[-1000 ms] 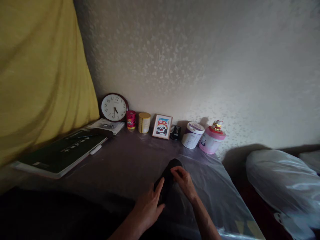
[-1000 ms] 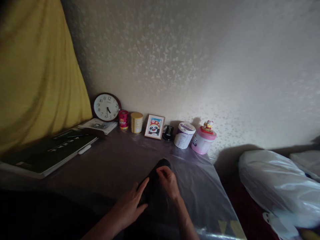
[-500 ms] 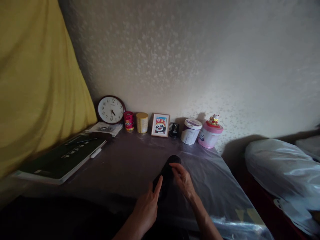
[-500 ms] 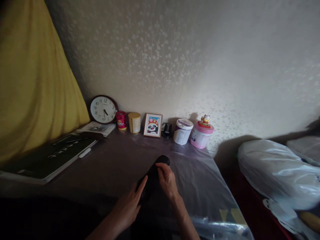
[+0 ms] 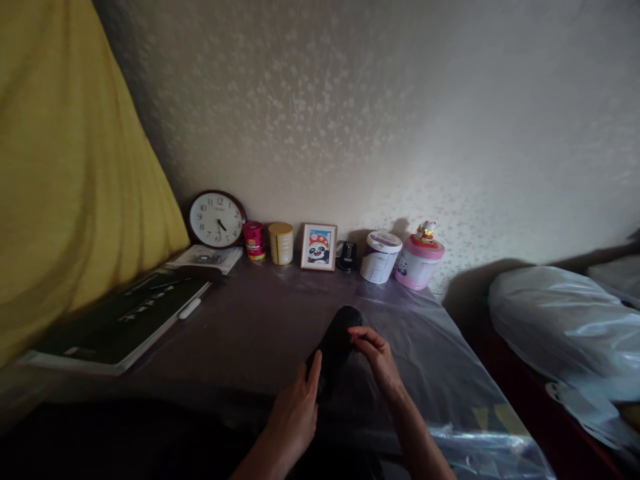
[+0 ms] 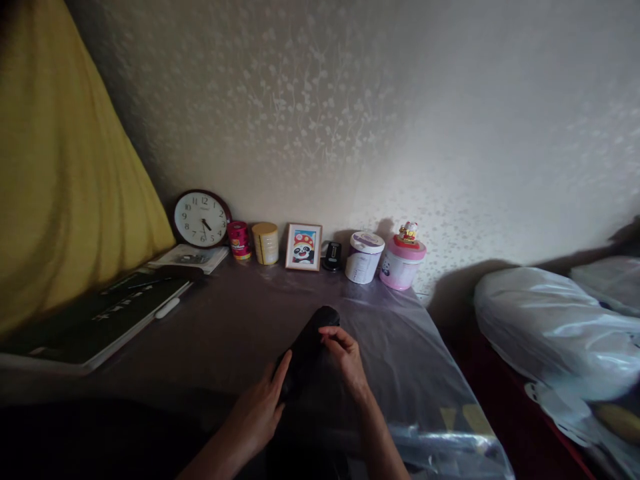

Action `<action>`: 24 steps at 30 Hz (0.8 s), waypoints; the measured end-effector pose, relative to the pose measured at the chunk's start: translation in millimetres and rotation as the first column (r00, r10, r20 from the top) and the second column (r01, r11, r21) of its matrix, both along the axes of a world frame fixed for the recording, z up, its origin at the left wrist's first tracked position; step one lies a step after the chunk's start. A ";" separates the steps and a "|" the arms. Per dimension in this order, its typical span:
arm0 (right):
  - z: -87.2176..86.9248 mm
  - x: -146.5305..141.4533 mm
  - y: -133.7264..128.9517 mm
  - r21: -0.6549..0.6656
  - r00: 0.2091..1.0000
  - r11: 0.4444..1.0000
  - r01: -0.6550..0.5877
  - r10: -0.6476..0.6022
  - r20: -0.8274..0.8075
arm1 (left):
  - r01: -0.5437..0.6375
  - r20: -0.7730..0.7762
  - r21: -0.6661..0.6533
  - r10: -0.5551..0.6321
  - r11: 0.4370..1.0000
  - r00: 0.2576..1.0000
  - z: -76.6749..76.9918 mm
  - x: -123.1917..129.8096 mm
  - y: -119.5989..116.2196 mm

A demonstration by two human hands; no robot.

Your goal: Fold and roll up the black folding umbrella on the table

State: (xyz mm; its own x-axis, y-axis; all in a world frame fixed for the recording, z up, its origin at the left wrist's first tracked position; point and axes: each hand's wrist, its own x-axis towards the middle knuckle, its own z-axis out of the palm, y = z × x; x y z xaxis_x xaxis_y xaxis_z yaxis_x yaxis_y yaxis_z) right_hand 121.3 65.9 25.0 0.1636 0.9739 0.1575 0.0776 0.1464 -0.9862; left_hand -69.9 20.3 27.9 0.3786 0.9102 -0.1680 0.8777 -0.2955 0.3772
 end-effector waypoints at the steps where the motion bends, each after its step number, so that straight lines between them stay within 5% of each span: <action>1: -1.1 8.9 -4.1 -0.022 0.999 0.999 0.049 -0.049 -0.007 | 0.003 0.000 0.000 -0.003 1.000 1.000 -0.3 -0.2 0.2; 6: -18.9 45.4 -19.9 -0.060 0.967 0.968 0.245 -0.239 0.087 | 0.003 0.021 0.007 -0.003 1.000 1.000 -7.3 -1.6 1.2; 15: -38.1 53.0 -28.1 -0.025 0.916 0.975 0.219 -0.197 0.349 | -0.057 0.343 -0.063 0.075 0.996 0.936 -16.3 -14.8 9.4; 21: -37.9 53.6 -29.3 0.000 0.905 0.978 0.210 -0.194 0.379 | -0.147 0.481 -0.382 0.332 0.913 0.812 -14.7 -29.4 20.5; 24: -36.7 53.9 -29.6 -0.003 0.903 0.975 0.220 -0.202 0.379 | -0.262 0.447 -0.351 0.407 0.899 0.797 -18.8 -38.1 25.1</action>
